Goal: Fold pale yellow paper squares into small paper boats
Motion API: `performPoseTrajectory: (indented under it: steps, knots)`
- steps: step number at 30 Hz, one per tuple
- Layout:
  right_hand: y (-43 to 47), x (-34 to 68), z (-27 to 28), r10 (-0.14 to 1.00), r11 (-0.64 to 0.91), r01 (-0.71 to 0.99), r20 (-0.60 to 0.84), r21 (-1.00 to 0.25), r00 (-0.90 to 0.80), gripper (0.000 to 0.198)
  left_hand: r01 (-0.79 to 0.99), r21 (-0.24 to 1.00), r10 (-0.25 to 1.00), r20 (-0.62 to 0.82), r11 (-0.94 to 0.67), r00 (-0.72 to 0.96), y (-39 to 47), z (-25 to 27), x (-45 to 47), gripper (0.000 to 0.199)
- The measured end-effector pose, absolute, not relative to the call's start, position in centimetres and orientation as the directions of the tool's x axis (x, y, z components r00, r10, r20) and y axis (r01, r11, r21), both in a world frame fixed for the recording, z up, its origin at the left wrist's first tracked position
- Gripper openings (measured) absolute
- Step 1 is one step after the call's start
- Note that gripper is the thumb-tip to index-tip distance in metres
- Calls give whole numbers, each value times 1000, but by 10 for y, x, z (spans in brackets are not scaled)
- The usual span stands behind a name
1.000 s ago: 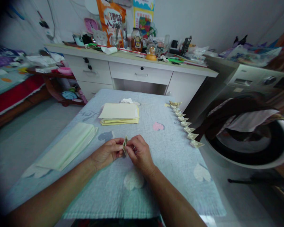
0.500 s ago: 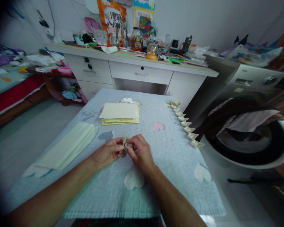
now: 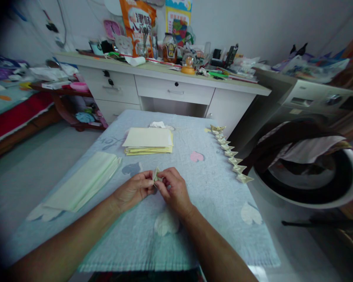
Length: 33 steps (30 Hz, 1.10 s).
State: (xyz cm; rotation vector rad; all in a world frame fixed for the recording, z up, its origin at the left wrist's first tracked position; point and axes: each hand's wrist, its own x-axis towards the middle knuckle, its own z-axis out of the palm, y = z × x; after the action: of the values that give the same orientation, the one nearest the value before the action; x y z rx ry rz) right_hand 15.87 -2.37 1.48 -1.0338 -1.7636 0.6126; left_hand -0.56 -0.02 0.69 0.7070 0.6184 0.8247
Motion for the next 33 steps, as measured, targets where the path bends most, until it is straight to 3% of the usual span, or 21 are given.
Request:
performPoseTrajectory:
  steps: [21, 33]
  knots:
    - [-23, 159, 14, 863, 503, 403, 468, -765, -189, 7, -483, 720, 847, -286, 499, 448, 0, 6, -3, 22]
    - [-24, 159, 12, 854, 516, 393, 492, -761, -170, 18, -468, 723, 839, -293, 508, 459, -2, 11, -1, 20]
